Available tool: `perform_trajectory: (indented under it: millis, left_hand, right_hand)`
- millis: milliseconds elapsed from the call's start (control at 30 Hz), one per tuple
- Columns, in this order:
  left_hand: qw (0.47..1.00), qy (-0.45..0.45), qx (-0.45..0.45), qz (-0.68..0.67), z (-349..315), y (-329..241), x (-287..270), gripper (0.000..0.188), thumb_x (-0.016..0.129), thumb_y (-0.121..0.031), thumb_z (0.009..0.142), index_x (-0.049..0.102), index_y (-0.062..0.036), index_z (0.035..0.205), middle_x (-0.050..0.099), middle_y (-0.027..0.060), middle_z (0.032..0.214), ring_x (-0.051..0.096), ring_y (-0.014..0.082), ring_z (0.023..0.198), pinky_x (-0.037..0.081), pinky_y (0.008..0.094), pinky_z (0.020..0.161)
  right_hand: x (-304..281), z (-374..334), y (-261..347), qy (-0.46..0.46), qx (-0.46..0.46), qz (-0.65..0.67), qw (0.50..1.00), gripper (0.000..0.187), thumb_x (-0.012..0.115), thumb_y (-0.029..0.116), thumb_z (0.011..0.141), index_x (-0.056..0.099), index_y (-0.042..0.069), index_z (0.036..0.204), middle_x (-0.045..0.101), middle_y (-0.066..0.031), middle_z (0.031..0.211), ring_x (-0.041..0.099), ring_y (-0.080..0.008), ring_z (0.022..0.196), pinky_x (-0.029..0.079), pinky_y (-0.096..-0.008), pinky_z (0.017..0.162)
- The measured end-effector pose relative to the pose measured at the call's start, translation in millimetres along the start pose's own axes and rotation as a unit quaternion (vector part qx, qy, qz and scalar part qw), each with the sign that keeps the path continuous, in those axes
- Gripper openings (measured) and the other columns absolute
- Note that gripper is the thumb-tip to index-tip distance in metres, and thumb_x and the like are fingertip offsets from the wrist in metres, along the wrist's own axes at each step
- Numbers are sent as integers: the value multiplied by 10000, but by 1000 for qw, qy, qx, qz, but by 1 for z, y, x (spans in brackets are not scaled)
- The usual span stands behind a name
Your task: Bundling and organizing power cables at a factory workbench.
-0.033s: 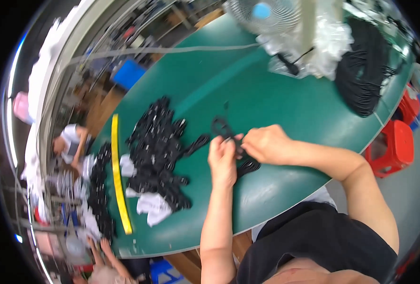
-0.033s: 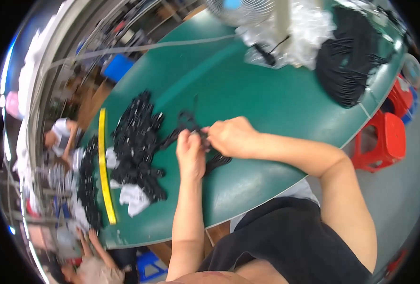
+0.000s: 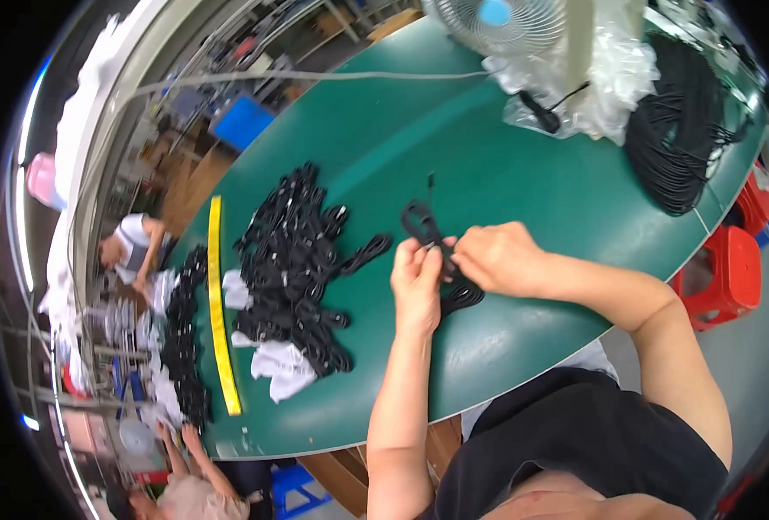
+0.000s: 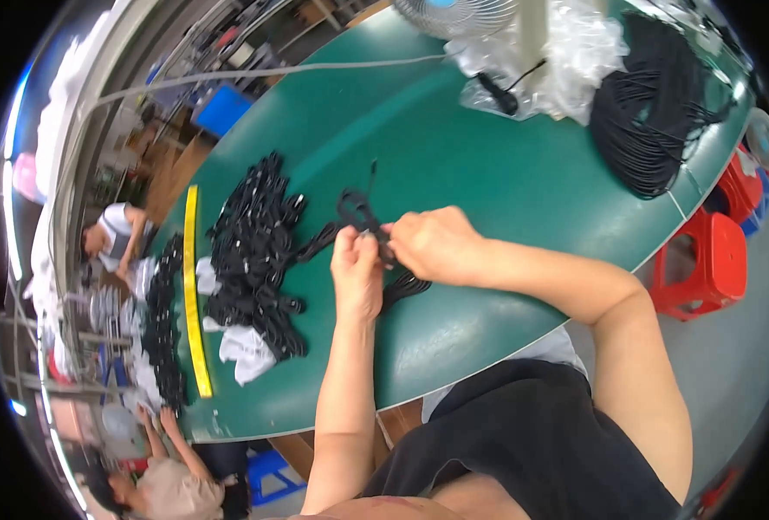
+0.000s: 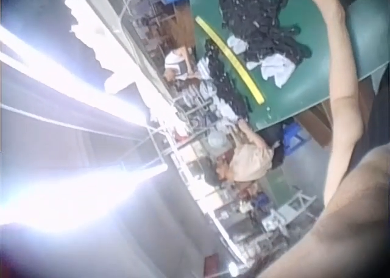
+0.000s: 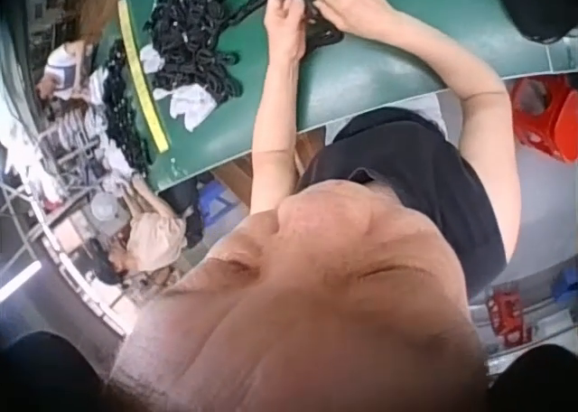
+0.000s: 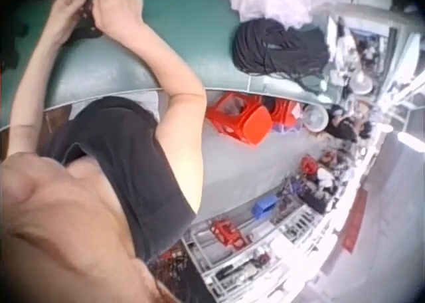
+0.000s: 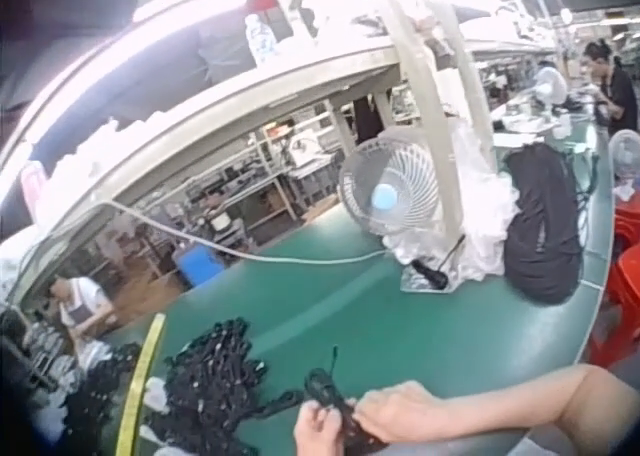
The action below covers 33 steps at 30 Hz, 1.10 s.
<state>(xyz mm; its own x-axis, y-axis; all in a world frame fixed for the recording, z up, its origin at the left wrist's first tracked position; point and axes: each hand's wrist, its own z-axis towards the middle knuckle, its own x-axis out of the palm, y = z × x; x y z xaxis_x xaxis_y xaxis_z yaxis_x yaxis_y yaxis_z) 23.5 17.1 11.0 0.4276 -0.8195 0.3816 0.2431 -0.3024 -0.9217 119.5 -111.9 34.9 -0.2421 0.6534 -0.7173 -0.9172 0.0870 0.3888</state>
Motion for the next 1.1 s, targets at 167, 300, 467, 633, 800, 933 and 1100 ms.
perform_trajectory:
  millis: [167, 300, 467, 633, 800, 933, 1100]
  left_hand:
    - [999, -1, 19, 29, 1, -3, -5, 177, 555, -102, 875, 465, -37, 1013, 620, 95, 961, 549, 81, 723, 423, 205, 575]
    - [999, -22, 30, -3, 1, -1, -5, 165, 564, -125, 873, 463, -73, 992, 621, 137, 968, 563, 98, 720, 434, 203, 568]
    - [1000, 14, -5, 12, -9, 5, 1, 191, 570, -149, 874, 463, -63, 1006, 601, 40, 884, 556, 84, 727, 434, 204, 574]
    - [998, -43, 45, 9, -3, -2, -1, 175, 534, -136, 893, 464, -34, 1017, 623, 71, 931, 554, 69, 740, 415, 190, 579]
    - [998, -27, 12, 56, -7, 11, 7, 166, 532, -133, 893, 476, -44, 1022, 619, 50, 907, 544, 63, 727, 414, 193, 587]
    - [999, -30, -11, -17, -1, -3, 2, 173, 503, -178, 911, 500, -33, 1005, 624, 59, 868, 556, 73, 680, 428, 197, 578]
    - [988, 14, -98, -118, -4, -13, -3, 182, 514, -219, 897, 544, -43, 934, 629, 102, 771, 564, 93, 578, 435, 190, 493]
  right_hand:
    - [-4, 6, 2, -15, 19, 12, 1000, 134, 597, 167, 773, 583, 46, 717, 600, -97, 706, 603, -288, 615, 468, -408, 520]
    - [-8, 3, 1, 16, 41, 8, 999, 146, 603, 161, 772, 562, 39, 703, 594, -104, 705, 593, -299, 605, 456, -407, 521]
    - [-2, 2, 12, -11, 70, 64, 995, 133, 596, 141, 776, 560, 31, 710, 595, -116, 703, 589, -303, 583, 458, -408, 525]
    - [-7, 1, 10, 18, 41, 42, 998, 121, 632, 101, 769, 582, -4, 802, 591, -111, 693, 592, -228, 541, 459, -323, 484]
    - [-3, 0, 12, 28, 87, 115, 989, 134, 622, 109, 780, 574, -6, 831, 589, -124, 733, 591, -260, 581, 466, -354, 527]
    - [-18, 9, 15, 49, 91, 129, 986, 162, 620, 107, 780, 578, 2, 897, 592, -129, 825, 592, -284, 663, 477, -379, 573]
    - [-29, 22, 5, 7, -134, -121, 984, 470, 656, 109, 657, 543, 92, 1113, 480, -112, 1231, 443, -288, 1146, 307, -491, 944]
